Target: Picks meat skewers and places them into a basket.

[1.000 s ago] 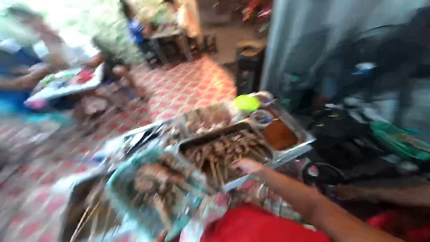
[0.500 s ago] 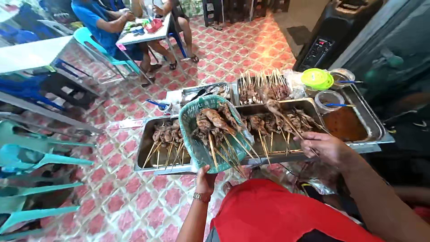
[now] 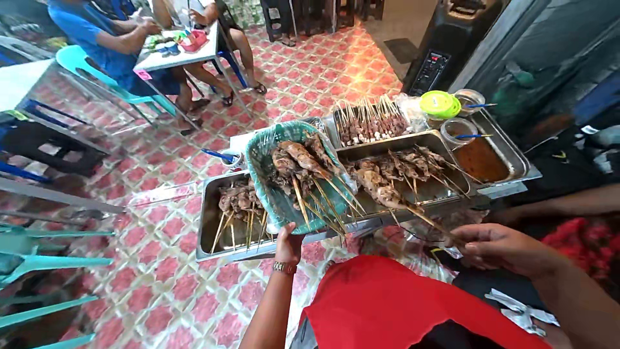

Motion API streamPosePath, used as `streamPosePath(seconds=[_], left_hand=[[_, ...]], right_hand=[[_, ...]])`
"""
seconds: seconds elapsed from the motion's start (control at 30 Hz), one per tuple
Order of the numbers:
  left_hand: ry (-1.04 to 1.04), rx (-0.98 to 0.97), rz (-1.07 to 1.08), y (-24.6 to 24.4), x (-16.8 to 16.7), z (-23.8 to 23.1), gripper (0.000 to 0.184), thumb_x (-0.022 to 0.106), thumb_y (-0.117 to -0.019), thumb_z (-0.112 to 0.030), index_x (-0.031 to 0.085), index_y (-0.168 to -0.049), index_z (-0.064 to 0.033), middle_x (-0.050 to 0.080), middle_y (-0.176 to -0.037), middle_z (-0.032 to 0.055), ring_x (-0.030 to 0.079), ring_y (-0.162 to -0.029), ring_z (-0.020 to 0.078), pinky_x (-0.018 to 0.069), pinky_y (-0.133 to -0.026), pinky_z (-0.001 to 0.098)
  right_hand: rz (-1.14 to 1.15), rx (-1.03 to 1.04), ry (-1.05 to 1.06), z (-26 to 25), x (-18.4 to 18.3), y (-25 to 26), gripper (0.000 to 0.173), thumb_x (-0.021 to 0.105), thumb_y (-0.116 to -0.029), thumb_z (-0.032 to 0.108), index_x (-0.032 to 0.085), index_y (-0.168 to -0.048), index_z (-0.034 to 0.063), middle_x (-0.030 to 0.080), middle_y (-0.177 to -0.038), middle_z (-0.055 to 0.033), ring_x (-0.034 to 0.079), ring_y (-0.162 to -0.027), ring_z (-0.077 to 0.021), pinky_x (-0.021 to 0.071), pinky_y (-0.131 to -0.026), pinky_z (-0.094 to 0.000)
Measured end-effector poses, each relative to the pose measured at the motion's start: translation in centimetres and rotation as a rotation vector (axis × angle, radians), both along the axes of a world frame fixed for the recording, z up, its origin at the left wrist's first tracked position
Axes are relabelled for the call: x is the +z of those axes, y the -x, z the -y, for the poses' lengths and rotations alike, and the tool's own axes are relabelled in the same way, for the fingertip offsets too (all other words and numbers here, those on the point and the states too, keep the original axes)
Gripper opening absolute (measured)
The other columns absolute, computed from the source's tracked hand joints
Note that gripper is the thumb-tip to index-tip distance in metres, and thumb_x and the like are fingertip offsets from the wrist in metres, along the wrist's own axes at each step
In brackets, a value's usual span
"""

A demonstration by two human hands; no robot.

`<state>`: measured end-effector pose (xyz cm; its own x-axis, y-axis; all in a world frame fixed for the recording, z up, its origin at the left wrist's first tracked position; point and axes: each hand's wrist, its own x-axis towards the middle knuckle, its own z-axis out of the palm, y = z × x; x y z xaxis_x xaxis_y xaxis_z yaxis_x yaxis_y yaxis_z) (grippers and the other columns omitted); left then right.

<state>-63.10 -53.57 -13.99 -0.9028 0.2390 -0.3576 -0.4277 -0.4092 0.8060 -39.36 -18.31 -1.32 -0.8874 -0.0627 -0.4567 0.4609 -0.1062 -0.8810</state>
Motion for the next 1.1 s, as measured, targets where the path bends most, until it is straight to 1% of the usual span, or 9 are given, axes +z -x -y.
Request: streamPosePath(seconds=[0.1,0.27,0.43,0.5,0.67,0.77,0.87,0.97,1.1], left_hand=[[0.012,-0.001,-0.020,0.6,0.1,0.5,0.039,0.043,-0.0925,-0.020,0.044,-0.128,-0.0020,0.066,-0.104,0.0058,0.067,-0.093,0.0130,0.0582,-0.083,0.0344],[0.002,0.011,-0.020,0.7,-0.1,0.7,0.038,0.043,-0.0926,-0.019,0.045,-0.127,-0.0020,0.066,-0.104,0.0059,0.067,-0.093,0.0128,0.0579,-0.083,0.0334],[-0.004,0.006,-0.019,0.5,0.5,0.8,0.040,0.042,-0.0945,-0.018,0.044,-0.129,0.0012,0.066,-0.105,0.0081,0.067,-0.092,0.0130,0.0580,-0.083,0.0333],[-0.022,0.011,-0.005,0.4,0.7,0.7,0.038,0.040,-0.0963,-0.017,0.043,-0.130,0.0008,0.065,-0.106,0.0087,0.067,-0.093,0.0139,0.0577,-0.083,0.0333],[-0.057,0.012,0.021,0.2,0.2,0.9,0.037,0.038,-0.0968,-0.016,0.044,-0.130,-0.0003,0.066,-0.107,0.0099,0.068,-0.094,0.0157,0.0583,-0.083,0.0338],[-0.057,0.020,0.030,0.3,0.3,1.0,0.037,0.037,-0.0977,-0.017,0.043,-0.131,-0.0001,0.065,-0.107,0.0104,0.067,-0.094,0.0157,0.0575,-0.083,0.0334],[-0.057,0.033,0.027,0.5,0.2,1.2,0.037,0.037,-0.0978,-0.017,0.043,-0.131,-0.0004,0.064,-0.108,0.0103,0.066,-0.094,0.0152,0.0569,-0.082,0.0332],[-0.056,0.049,0.011,0.8,-0.1,1.5,0.037,0.039,-0.0965,-0.016,0.044,-0.129,-0.0005,0.065,-0.106,0.0100,0.067,-0.093,0.0155,0.0575,-0.082,0.0333],[-0.061,0.077,-0.008,1.4,0.0,1.7,0.036,0.040,-0.0971,-0.015,0.044,-0.130,-0.0006,0.065,-0.107,0.0099,0.066,-0.094,0.0156,0.0577,-0.083,0.0341]], right_hand=[[-0.061,0.059,-0.016,-0.1,1.2,-0.8,0.019,0.072,-0.0901,0.038,0.076,-0.107,0.0298,0.068,-0.079,0.0127,0.054,-0.057,0.0054,0.0448,-0.051,-0.0121],[-0.097,0.139,-0.009,0.7,1.4,-0.7,0.022,0.070,-0.0951,0.036,0.075,-0.114,0.0273,0.071,-0.088,0.0110,0.057,-0.061,0.0052,0.0475,-0.054,-0.0118],[-0.116,0.187,-0.123,1.2,2.5,-0.1,0.022,0.065,-0.0960,0.029,0.075,-0.116,0.0273,0.074,-0.097,0.0121,0.058,-0.064,0.0066,0.0476,-0.056,-0.0109],[-0.101,0.192,-0.163,1.4,2.8,0.2,0.021,0.064,-0.0953,0.026,0.074,-0.113,0.0269,0.072,-0.090,0.0141,0.057,-0.062,0.0069,0.0469,-0.056,-0.0106],[-0.104,0.280,-0.182,0.4,2.6,0.0,0.022,0.067,-0.0951,0.036,0.076,-0.114,0.0287,0.069,-0.081,0.0145,0.055,-0.059,0.0070,0.0449,-0.053,-0.0105],[-0.107,0.333,-0.233,-0.9,3.7,-1.0,0.024,0.067,-0.0952,0.038,0.076,-0.114,0.0269,0.071,-0.086,0.0141,0.054,-0.060,0.0085,0.0436,-0.052,-0.0093],[-0.090,0.354,-0.210,-1.4,3.8,-1.9,0.023,0.067,-0.0952,0.039,0.077,-0.113,0.0268,0.072,-0.085,0.0144,0.054,-0.059,0.0088,0.0432,-0.052,-0.0090],[-0.127,0.393,-0.154,-1.3,3.0,-1.6,0.026,0.066,-0.0978,0.042,0.076,-0.117,0.0284,0.071,-0.086,0.0136,0.054,-0.059,0.0089,0.0430,-0.052,-0.0090],[-0.179,0.437,-0.182,-1.2,3.5,-0.3,0.024,0.065,-0.0989,0.039,0.075,-0.117,0.0277,0.071,-0.088,0.0131,0.055,-0.061,0.0092,0.0438,-0.052,-0.0083]])
